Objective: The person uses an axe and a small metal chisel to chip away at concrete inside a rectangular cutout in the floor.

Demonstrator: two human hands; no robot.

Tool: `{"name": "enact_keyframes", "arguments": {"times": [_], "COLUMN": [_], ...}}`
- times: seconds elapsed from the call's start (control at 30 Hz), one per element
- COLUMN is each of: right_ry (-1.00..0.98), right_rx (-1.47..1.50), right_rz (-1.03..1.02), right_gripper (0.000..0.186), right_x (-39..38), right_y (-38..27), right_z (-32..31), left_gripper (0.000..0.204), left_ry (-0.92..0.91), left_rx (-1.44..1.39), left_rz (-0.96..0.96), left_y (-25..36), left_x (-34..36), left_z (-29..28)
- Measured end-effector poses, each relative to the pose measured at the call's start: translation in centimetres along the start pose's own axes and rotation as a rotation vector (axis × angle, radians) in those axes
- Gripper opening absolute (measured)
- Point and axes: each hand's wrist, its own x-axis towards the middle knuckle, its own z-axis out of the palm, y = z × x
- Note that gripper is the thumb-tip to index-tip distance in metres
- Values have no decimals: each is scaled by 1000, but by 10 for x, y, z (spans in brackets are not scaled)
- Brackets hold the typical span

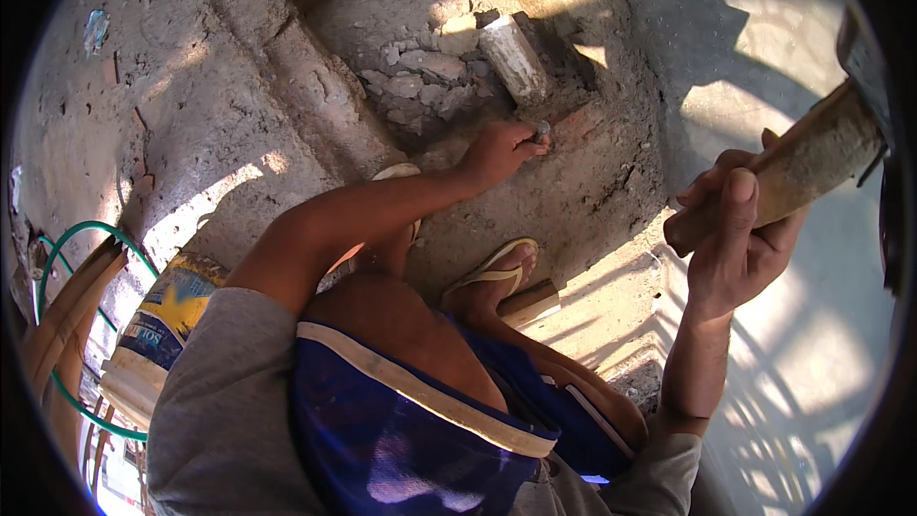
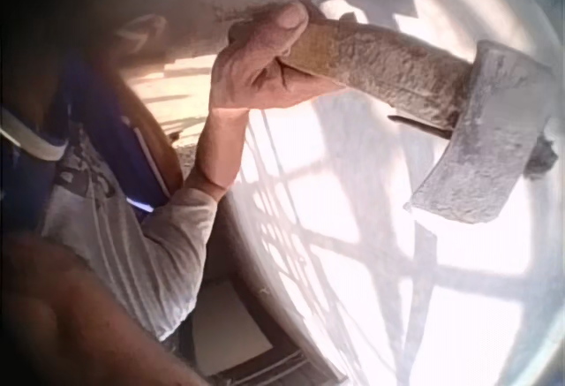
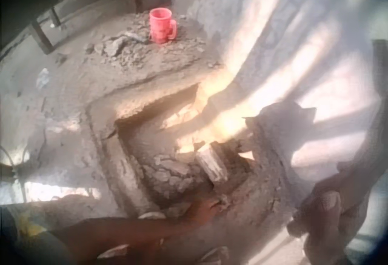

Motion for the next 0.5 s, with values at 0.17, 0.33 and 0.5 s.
{"name": "enact_keyframes", "arguments": {"times": [0.17, 0.33, 0.5], "right_ry": [-204, -557, -44], "right_rx": [-474, -757, -113], "right_rz": [-6, 408, 155], "right_gripper": [34, 29, 30], "right_x": [-58, -47, -12], "right_y": [88, 85, 15], "right_z": [-20, -28, -8], "left_gripper": [17, 20, 20], "left_ry": [-47, -141, -139], "left_rx": [-42, 69, 111], "left_rz": [11, -46, -17], "left_y": [5, 6, 3], "left_x": [9, 11, 8], "left_z": [7, 4, -6]}}
